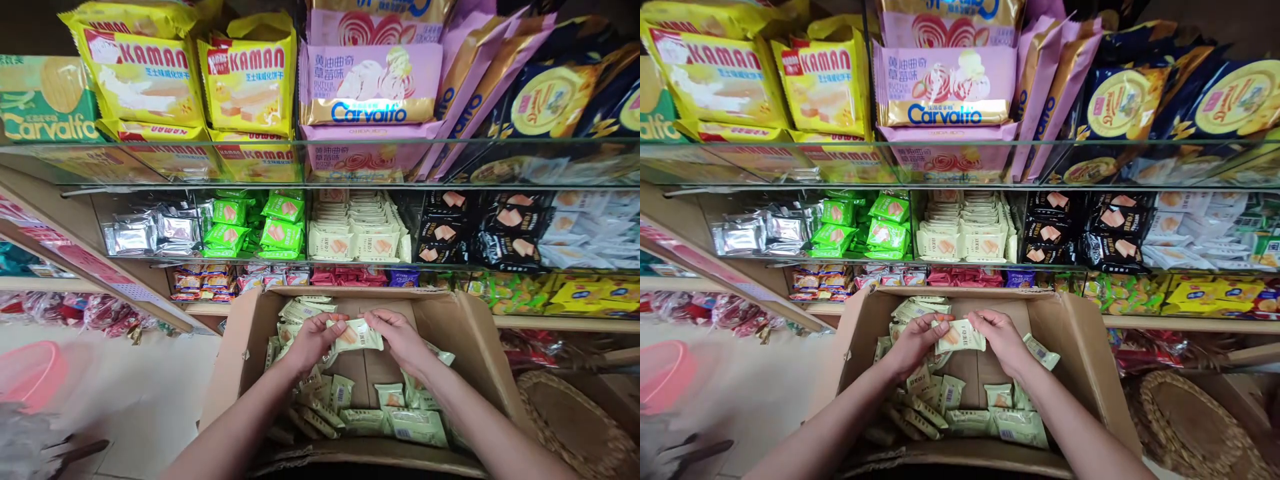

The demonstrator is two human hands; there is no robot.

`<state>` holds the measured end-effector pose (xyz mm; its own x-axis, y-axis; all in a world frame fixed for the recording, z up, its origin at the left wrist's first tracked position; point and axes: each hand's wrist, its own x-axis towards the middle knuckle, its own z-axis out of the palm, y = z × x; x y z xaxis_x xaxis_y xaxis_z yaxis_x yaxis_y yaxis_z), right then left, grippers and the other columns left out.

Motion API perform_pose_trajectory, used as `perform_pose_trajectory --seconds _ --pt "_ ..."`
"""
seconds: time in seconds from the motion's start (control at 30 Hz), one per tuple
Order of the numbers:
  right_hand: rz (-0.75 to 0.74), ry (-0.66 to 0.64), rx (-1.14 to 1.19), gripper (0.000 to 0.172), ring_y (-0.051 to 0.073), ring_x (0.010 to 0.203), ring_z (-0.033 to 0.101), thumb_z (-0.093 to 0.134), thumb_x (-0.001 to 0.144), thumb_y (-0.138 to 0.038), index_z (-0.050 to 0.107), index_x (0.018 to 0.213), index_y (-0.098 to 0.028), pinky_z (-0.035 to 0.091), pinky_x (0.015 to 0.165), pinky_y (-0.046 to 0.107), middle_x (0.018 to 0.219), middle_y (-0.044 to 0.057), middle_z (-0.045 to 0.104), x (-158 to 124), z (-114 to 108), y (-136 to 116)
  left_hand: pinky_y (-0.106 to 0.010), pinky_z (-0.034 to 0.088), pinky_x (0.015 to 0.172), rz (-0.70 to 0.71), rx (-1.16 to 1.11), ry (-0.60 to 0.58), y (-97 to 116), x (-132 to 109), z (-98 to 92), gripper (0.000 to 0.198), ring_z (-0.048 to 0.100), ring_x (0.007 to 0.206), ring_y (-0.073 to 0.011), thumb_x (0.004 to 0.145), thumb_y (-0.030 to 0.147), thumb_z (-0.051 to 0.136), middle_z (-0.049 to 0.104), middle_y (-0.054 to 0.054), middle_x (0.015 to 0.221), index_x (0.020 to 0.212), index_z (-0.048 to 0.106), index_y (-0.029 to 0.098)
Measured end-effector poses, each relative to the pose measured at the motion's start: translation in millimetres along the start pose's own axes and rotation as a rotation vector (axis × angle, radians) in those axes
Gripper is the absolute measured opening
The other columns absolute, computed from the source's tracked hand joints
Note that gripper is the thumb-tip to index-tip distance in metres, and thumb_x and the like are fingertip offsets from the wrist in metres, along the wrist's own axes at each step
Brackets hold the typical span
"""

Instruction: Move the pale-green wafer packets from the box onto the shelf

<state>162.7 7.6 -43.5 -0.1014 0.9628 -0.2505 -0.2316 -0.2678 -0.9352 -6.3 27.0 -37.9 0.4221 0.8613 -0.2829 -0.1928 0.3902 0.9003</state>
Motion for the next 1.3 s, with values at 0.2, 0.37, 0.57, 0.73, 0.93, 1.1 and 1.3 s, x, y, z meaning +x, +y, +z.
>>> perform_pose_trajectory --seconds 0.2,0.37,0.57,0.73,0.93,1.1,1.3 --pt "0.066 -0.024 0.015 0.029 0.010 0.059 0.054 0.070 0.061 -0.035 0.058 0.080 -0.018 0.048 0.057 0.026 0.069 -0.002 0.059 -2 -3 2 -0.021 0.042 0.052 0.013 -0.074 0.067 2 -1 3.4 0.038 0.054 0.053 -0.0093 0.059 0.037 0.072 0.064 0.000 0.069 0.088 0.059 0.015" --pt "0.039 -0.068 -0.223 0.025 0.012 0.056 0.056 0.064 0.066 -0.039 0.057 0.066 -0.015 0.047 0.058 0.027 0.061 0.000 0.059 -3 -11 -3 -0.021 0.040 0.053 0.050 0.003 0.035 2 -3 0.1 0.045 0.054 0.056 -0.0101 0.055 0.031 0.076 0.063 0.000 0.067 0.092 0.058 0.014" --pt "-0.095 -0.119 -0.450 0.024 0.013 0.057 0.054 0.055 0.074 -0.041 0.058 0.071 -0.018 0.045 0.058 0.026 0.060 -0.001 0.057 -7 -5 -5 -0.023 0.040 0.063 0.095 0.137 -0.118 -2 -6 2.8 0.030 0.055 0.066 -0.0128 0.062 0.033 0.071 0.064 -0.003 0.072 0.083 0.064 0.013" --pt "0.001 -0.178 -0.239 0.042 0.016 0.075 0.057 0.064 0.066 -0.041 0.049 0.099 -0.020 0.048 0.063 0.029 0.086 0.003 0.060 -14 12 7 -0.026 0.042 0.068 0.135 -0.124 0.013 4 -10 10.3 0.031 0.056 0.072 -0.0153 0.060 0.030 0.072 0.063 -0.003 0.077 0.084 0.059 0.015" --pt "-0.064 -0.204 -0.456 0.025 0.013 0.064 0.052 0.058 0.072 -0.039 0.056 0.081 -0.016 0.043 0.060 0.025 0.069 -0.001 0.057 -22 18 -2 -0.020 0.038 0.054 0.100 -0.165 0.094 10 -13 11.0 0.028 0.049 0.055 -0.0090 0.057 0.027 0.074 0.058 0.002 0.062 0.076 0.059 0.014" --pt "-0.027 -0.071 -0.438 0.032 0.013 0.062 0.056 0.057 0.072 -0.042 0.055 0.091 -0.017 0.044 0.064 0.027 0.080 0.001 0.061 -21 13 -11 -0.019 0.034 0.049 0.049 -0.227 0.171 12 -7 2.9 0.024 0.048 0.050 -0.0081 0.060 0.035 0.070 0.056 0.003 0.057 0.064 0.059 0.014" --pt "-0.039 -0.110 -0.461 0.032 0.013 0.060 0.054 0.060 0.070 -0.041 0.055 0.091 -0.017 0.044 0.059 0.026 0.072 0.001 0.061 -21 11 -8 -0.020 0.035 0.056 0.117 -0.191 0.159 15 -9 -1.6 0.021 0.048 0.055 -0.0081 0.056 0.030 0.074 0.059 0.003 0.060 0.066 0.065 0.013"
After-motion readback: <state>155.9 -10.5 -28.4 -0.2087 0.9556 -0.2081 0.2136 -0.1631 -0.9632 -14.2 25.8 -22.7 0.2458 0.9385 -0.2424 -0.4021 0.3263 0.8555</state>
